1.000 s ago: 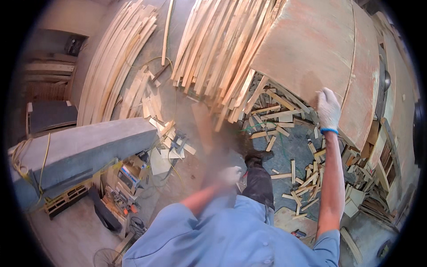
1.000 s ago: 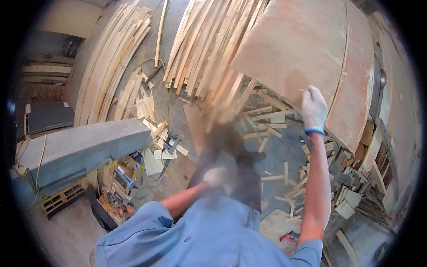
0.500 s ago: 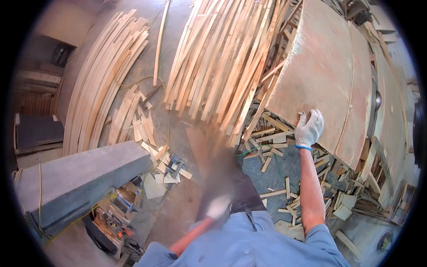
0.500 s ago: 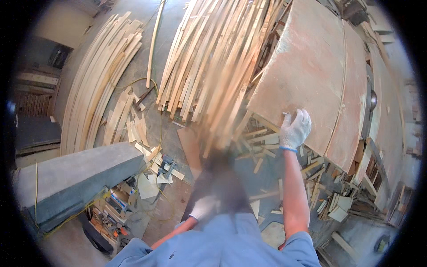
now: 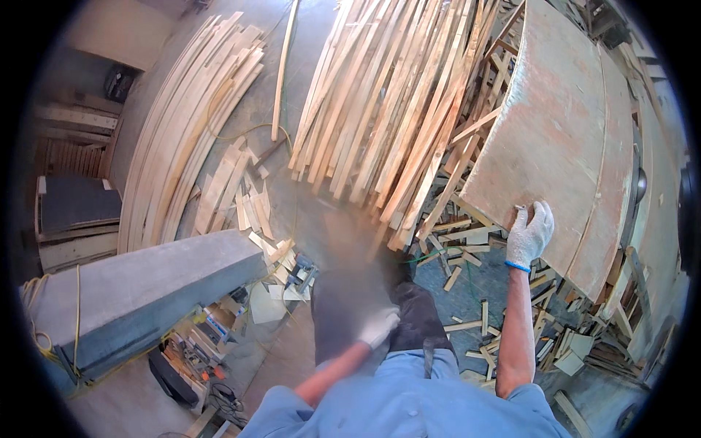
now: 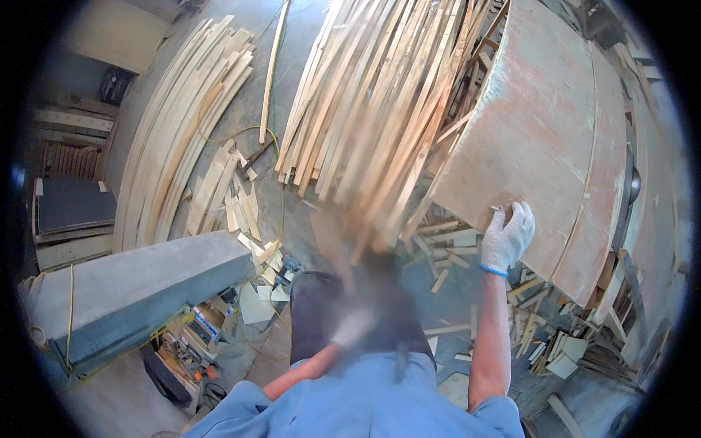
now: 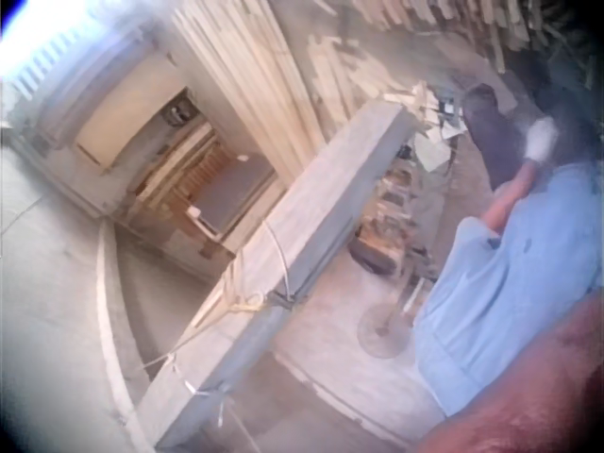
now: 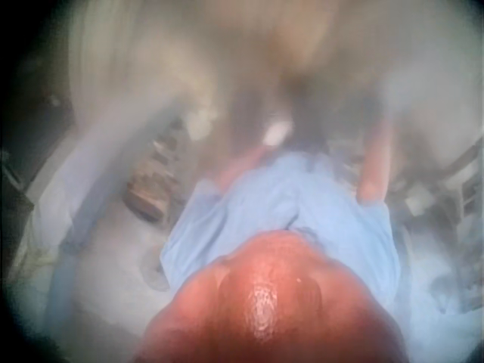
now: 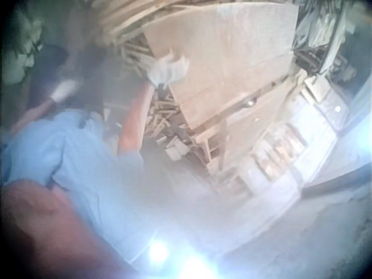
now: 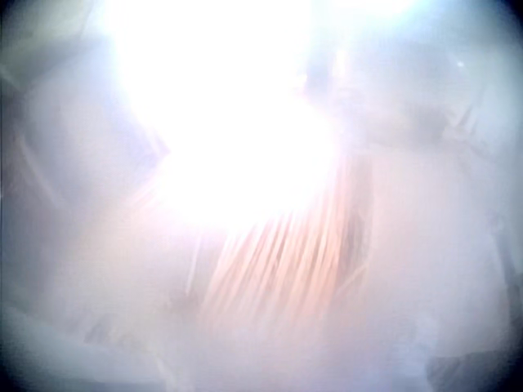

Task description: The person selects and sorts thin wooden strips, then uses a table saw to cut them into shorter pieces. They stack the cut pieces and later use a hammer to split a small block of wood.

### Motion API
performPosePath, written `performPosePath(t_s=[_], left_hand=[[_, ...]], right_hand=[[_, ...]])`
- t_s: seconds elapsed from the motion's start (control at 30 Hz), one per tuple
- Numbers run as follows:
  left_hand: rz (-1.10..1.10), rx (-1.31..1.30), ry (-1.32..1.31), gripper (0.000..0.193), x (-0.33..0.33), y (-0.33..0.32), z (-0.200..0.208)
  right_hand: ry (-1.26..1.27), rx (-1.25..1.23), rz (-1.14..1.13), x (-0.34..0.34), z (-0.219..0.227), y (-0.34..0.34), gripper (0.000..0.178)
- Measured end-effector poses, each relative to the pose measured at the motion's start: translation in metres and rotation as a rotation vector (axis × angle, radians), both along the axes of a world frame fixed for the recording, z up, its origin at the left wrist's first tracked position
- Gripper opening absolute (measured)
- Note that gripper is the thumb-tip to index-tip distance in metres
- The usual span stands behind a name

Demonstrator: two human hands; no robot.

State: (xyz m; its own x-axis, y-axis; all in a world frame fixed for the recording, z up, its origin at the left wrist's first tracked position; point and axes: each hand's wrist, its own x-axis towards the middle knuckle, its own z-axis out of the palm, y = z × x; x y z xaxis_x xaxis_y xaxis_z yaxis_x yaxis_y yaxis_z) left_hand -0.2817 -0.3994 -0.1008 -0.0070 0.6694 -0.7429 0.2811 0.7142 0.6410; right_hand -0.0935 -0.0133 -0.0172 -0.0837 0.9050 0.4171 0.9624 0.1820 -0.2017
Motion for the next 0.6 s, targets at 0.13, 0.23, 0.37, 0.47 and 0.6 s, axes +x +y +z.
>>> performPosePath(t_s=[0.13,0.23,0.37,0.47,0.6], left_hand=[[0.064,-0.010,-0.211,0.046,-0.014,-0.064,-0.025],[-0.325,0.179,-0.258,0.055,-0.055,-0.073,-0.037],[-0.228,-0.177,-0.500,0.058,-0.137,-0.073,-0.063],[0.033,-0.368,-0.647,0.058,-0.207,-0.079,-0.047],[0.562,-0.678,-0.835,0.048,-0.292,-0.073,-0.043]], right_hand=[[0.027,-0.001,-0.042,-0.026,0.001,0.005,0.037],[0.017,0.029,-0.070,-0.060,0.000,0.010,0.036],[-0.071,0.067,-0.157,-0.104,-0.011,0.010,0.032],[-0.090,0.075,-0.168,-0.107,-0.026,0.018,0.029],[-0.078,0.073,-0.222,-0.068,-0.027,0.016,0.028]])
